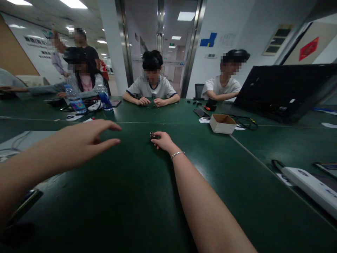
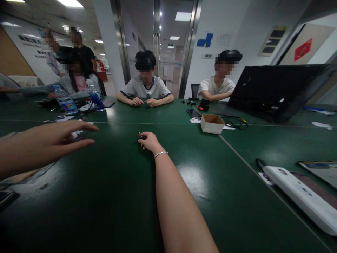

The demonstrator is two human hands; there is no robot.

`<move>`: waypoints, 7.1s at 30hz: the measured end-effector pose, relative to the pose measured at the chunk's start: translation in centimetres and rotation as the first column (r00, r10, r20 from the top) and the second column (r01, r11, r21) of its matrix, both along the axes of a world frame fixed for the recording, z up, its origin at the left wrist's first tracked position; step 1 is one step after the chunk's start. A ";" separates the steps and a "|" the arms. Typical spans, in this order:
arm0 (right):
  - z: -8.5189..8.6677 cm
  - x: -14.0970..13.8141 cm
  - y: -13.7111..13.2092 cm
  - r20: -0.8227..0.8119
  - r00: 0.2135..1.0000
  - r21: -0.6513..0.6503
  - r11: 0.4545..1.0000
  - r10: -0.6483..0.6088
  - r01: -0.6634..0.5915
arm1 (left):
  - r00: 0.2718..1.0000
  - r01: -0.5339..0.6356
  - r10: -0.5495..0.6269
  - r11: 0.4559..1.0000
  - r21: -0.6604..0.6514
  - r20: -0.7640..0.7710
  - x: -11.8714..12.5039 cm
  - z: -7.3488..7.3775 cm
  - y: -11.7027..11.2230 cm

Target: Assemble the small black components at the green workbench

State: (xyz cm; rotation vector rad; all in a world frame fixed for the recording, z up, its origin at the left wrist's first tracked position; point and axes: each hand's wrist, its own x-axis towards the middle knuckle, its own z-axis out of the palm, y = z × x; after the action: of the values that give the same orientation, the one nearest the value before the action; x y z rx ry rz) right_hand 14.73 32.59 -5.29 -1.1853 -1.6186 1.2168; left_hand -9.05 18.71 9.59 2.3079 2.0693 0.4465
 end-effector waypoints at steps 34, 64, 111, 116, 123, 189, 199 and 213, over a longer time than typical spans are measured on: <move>0.9 1.8 0.7 -0.609 0.739 -0.211 0.957 -0.288 0.199 | 0.212 0.130 -0.201 0.976 0.176 0.957 11.8 -15.1 15.4; 1.2 2.0 0.2 -0.593 0.792 -0.177 0.983 -0.143 0.045 | 0.622 -0.084 0.035 0.996 0.022 0.783 10.8 -13.8 14.0; 0.4 2.4 0.8 -0.584 0.810 -0.109 0.994 -0.055 -0.011 | 0.311 0.125 -0.147 0.986 0.113 0.939 11.4 -15.2 15.8; 0.3 2.5 0.9 -0.607 0.793 -0.112 0.993 -0.049 -0.024 | 0.312 0.077 -0.095 0.994 0.075 0.945 11.7 -14.7 15.5; 0.1 2.6 1.0 -0.601 0.799 -0.095 0.993 -0.005 -0.065 | 0.379 0.048 -0.029 0.999 0.012 0.925 11.5 -14.6 15.6; 0.5 2.5 0.7 -0.593 0.804 0.027 0.999 0.045 -0.036 | 0.558 -0.005 0.054 0.998 -0.061 0.828 11.0 -14.9 16.9; 0.7 2.2 0.6 -0.580 0.808 -0.119 0.992 -0.102 0.040 | 0.533 0.006 -0.042 0.999 0.047 0.845 11.3 -15.7 16.8; 0.7 2.2 0.7 -0.580 0.804 -0.177 0.983 -0.135 0.037 | 0.334 0.013 -0.010 1.000 0.006 0.942 11.8 -13.9 15.2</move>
State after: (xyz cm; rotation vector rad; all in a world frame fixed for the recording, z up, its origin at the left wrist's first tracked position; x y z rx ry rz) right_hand 16.97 33.33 -4.62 -0.8335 -1.0018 1.4903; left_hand 2.78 33.91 -4.35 1.3342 1.3533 1.3758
